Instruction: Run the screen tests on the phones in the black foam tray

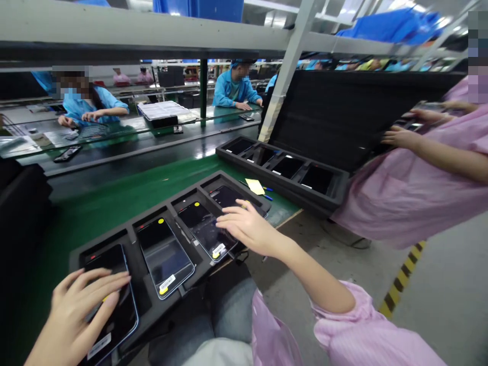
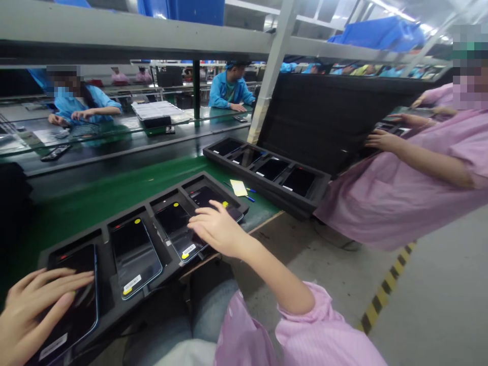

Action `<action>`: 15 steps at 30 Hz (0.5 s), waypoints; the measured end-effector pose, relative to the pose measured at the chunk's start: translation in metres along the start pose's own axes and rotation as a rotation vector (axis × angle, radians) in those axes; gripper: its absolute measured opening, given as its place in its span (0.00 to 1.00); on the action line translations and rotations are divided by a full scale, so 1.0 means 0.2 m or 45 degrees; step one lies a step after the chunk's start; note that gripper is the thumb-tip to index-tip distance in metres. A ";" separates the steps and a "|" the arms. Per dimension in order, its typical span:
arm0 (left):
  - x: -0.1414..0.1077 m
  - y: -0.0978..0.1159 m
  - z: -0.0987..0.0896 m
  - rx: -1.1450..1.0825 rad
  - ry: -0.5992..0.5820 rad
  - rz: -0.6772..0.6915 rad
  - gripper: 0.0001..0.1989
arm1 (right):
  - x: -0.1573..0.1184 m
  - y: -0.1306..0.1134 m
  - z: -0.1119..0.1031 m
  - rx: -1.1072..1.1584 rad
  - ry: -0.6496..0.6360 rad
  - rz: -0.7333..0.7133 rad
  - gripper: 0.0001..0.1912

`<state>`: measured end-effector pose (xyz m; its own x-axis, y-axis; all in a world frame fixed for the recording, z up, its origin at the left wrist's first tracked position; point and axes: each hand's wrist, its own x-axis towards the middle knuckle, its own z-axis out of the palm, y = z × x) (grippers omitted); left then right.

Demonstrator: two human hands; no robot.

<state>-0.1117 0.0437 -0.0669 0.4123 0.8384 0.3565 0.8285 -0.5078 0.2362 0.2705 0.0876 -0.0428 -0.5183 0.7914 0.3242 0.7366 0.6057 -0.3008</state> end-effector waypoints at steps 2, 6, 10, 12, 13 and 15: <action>0.11 0.08 -0.01 -0.026 -0.097 0.077 0.14 | 0.04 -0.06 0.03 0.012 -0.076 -0.107 0.20; 0.26 0.15 0.02 -0.048 -0.430 0.177 0.15 | 0.09 -0.11 0.08 -0.036 -0.165 -0.150 0.19; 0.30 0.18 0.04 -0.064 -0.608 0.157 0.15 | 0.09 -0.09 0.10 0.003 -0.175 -0.128 0.19; 0.29 0.19 0.05 -0.064 -0.580 0.147 0.15 | 0.08 -0.09 0.11 0.019 -0.166 -0.115 0.19; 0.28 0.20 0.05 -0.062 -0.556 0.145 0.15 | 0.08 -0.09 0.11 0.022 -0.166 -0.114 0.19; 0.26 0.19 0.06 -0.052 -0.506 0.153 0.15 | 0.07 -0.09 0.11 0.029 -0.162 -0.124 0.19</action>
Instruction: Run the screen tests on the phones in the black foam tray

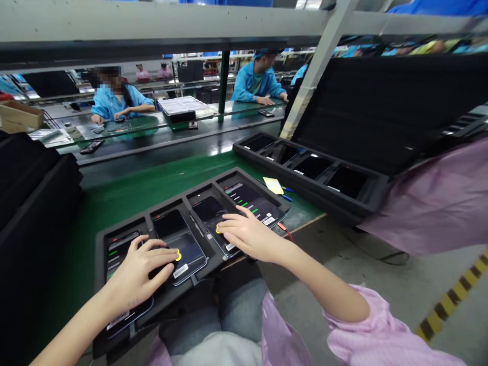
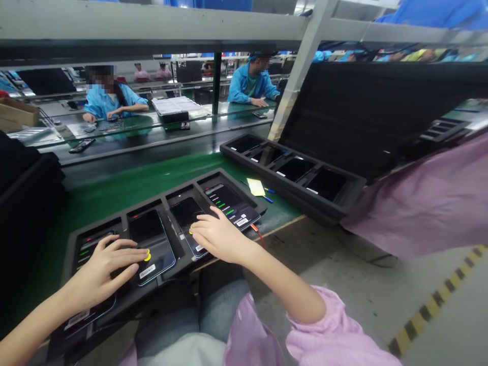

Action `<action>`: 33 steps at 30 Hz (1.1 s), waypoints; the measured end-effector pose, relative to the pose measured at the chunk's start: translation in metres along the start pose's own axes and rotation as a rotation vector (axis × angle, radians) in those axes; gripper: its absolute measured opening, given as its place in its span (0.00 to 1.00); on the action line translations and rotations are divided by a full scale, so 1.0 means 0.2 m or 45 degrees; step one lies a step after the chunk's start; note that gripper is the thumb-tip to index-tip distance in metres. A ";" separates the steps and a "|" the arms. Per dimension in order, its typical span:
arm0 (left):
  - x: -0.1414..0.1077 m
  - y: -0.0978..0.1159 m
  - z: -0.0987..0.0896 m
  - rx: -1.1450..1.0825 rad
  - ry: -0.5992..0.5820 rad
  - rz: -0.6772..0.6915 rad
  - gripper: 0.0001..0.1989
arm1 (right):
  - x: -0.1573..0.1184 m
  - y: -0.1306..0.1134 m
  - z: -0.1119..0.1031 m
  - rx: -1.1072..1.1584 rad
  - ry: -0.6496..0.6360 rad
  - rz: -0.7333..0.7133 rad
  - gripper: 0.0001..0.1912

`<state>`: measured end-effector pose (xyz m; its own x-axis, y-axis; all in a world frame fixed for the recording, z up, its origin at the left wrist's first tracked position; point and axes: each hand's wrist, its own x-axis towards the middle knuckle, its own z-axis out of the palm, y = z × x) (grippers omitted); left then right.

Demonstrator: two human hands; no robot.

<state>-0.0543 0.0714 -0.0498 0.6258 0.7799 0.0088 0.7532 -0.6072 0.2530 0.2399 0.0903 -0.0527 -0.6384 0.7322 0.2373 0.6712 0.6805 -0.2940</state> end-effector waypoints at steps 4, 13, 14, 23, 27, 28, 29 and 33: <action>-0.05 -0.06 -0.01 0.062 0.211 0.010 0.15 | -0.03 0.01 -0.02 0.026 0.064 -0.009 0.18; -0.19 -0.16 -0.07 0.018 0.313 -0.147 0.14 | -0.15 0.12 -0.11 0.061 0.172 0.105 0.20; -0.19 -0.15 -0.06 0.036 0.280 -0.136 0.14 | -0.15 0.12 -0.12 0.060 0.172 0.119 0.20; -0.18 -0.02 -0.03 0.167 0.167 -0.039 0.20 | -0.17 0.12 -0.09 0.020 0.128 0.159 0.20; -0.18 0.00 -0.04 0.196 0.121 -0.011 0.21 | -0.17 0.12 -0.09 0.000 0.147 0.161 0.21; -0.17 -0.01 -0.05 0.193 0.070 0.010 0.22 | -0.17 0.11 -0.09 0.000 0.148 0.161 0.22; -0.16 -0.01 -0.05 0.184 0.026 0.026 0.22 | -0.16 0.11 -0.09 0.004 0.142 0.161 0.22; -0.10 -0.02 -0.05 0.112 -0.035 0.029 0.20 | -0.12 0.09 -0.10 0.046 0.072 0.129 0.25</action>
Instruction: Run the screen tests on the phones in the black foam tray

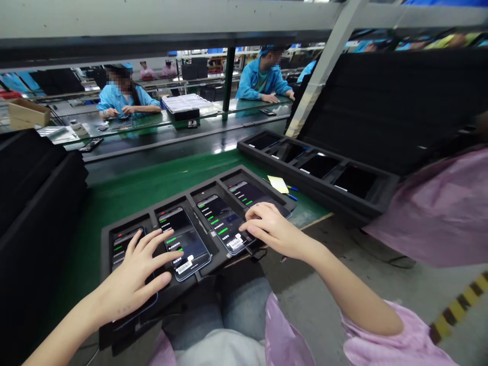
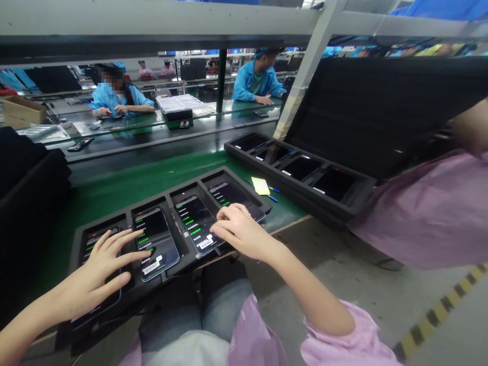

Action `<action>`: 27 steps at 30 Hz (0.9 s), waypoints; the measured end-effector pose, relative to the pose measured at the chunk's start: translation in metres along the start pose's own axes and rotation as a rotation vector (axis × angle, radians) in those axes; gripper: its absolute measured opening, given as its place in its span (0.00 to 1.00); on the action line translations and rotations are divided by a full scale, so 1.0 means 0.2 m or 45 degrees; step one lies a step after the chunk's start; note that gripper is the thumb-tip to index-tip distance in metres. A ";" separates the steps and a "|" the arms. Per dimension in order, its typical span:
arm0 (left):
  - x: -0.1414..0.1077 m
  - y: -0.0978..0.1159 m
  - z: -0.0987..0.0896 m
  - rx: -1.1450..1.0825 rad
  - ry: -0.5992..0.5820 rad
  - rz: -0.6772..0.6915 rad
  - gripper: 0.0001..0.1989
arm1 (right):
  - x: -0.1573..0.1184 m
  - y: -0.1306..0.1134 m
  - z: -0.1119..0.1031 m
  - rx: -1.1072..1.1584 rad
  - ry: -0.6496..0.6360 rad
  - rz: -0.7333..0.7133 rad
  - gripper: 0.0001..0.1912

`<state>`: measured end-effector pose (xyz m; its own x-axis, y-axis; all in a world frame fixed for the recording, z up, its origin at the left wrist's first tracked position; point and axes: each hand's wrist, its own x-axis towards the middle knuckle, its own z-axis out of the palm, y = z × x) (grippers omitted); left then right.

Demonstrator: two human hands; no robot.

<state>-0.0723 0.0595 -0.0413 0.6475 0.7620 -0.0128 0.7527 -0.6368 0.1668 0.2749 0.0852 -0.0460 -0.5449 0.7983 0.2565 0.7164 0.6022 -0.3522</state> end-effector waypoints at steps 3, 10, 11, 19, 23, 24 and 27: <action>0.05 -0.01 0.01 -0.031 -0.029 -0.012 0.18 | 0.04 -0.01 0.01 0.034 -0.023 -0.026 0.25; 0.13 -0.05 0.03 -0.064 -0.038 -0.119 0.18 | 0.10 -0.02 0.03 0.036 -0.138 -0.027 0.22; 0.13 -0.05 0.02 -0.072 -0.037 -0.133 0.18 | 0.10 -0.02 0.03 0.040 -0.148 -0.014 0.22; 0.18 -0.07 0.01 -0.173 -0.054 -0.125 0.19 | 0.16 0.00 0.03 0.064 -0.248 0.041 0.22; 0.26 -0.09 0.01 0.101 0.232 -0.275 0.19 | 0.24 0.04 0.04 -0.269 -0.151 0.103 0.19; 0.27 -0.10 0.00 0.188 0.356 -0.334 0.19 | 0.26 0.05 0.03 -0.357 -0.081 0.141 0.20; 0.24 -0.13 -0.03 0.254 0.577 -0.413 0.22 | 0.24 0.13 0.00 -0.391 0.092 0.232 0.21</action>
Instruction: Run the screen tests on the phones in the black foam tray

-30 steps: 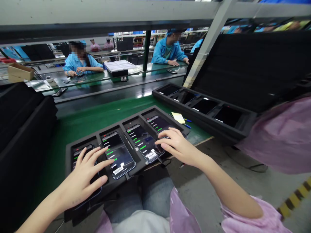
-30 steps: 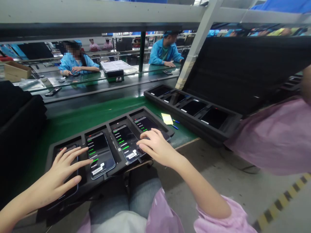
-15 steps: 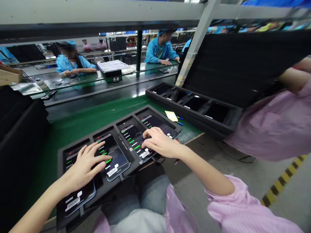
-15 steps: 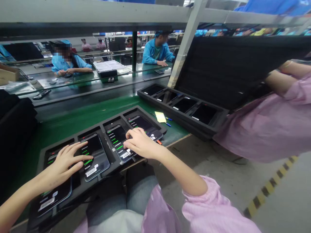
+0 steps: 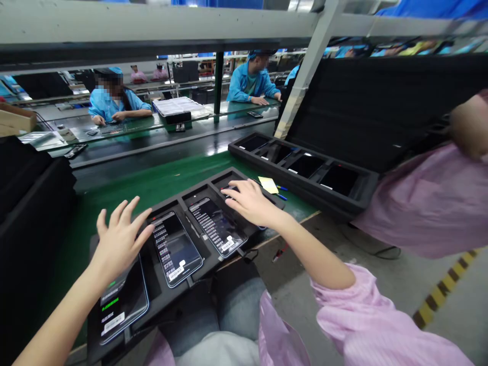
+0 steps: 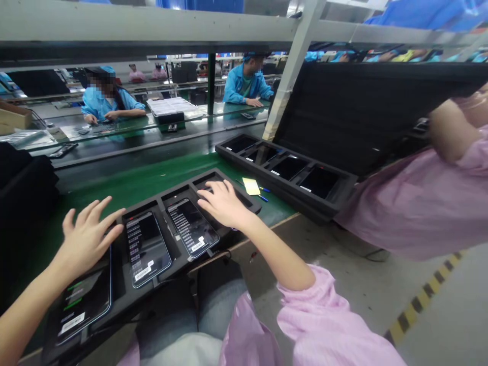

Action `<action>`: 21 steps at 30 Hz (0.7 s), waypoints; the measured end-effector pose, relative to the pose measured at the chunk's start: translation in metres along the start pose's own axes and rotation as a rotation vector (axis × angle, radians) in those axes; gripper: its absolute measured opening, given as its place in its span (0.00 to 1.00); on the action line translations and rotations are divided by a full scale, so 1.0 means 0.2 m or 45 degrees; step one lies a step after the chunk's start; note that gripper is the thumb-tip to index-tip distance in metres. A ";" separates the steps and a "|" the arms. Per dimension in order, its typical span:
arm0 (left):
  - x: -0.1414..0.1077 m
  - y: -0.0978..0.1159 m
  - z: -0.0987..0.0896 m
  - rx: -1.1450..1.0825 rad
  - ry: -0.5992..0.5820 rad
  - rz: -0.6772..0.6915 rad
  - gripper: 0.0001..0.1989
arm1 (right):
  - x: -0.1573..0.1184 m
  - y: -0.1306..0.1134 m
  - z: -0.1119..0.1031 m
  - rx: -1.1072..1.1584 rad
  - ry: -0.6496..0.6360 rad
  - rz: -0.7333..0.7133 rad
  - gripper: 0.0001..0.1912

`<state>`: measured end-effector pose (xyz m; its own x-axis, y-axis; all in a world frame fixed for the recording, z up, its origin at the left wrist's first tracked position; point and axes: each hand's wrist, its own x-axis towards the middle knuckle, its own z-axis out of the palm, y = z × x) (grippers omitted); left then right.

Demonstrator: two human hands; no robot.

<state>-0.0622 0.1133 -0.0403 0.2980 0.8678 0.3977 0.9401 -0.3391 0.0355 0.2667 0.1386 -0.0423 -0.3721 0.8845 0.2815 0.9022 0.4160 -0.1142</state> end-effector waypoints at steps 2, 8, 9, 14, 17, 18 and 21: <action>-0.05 -0.05 -0.05 -0.103 -0.028 0.000 0.21 | -0.04 0.08 -0.02 0.111 0.044 0.058 0.22; -0.33 -0.15 -0.18 -0.495 -0.195 -0.008 0.17 | -0.19 0.29 -0.04 0.452 -0.007 0.187 0.31; -0.37 -0.15 -0.18 -0.529 -0.172 -0.029 0.17 | -0.20 0.30 -0.04 0.489 -0.023 0.192 0.32; -0.41 -0.18 -0.12 -0.424 -0.249 -0.084 0.22 | -0.20 0.31 -0.01 0.422 -0.074 0.222 0.32; -0.36 -0.20 -0.10 0.018 -0.226 -0.356 0.31 | -0.18 0.31 0.04 0.100 0.019 0.360 0.29; -0.34 -0.20 -0.10 0.131 -0.195 -0.460 0.34 | -0.18 0.30 0.05 0.004 0.061 0.395 0.28; -0.33 -0.20 -0.13 0.160 -0.142 -0.592 0.38 | -0.19 0.28 0.06 -0.079 0.123 0.353 0.28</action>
<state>-0.1244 0.0608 -0.0434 -0.1486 0.9528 0.2648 0.9883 0.1340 0.0727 0.3280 0.1307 -0.0714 -0.0899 0.9370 0.3374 0.9791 0.1451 -0.1421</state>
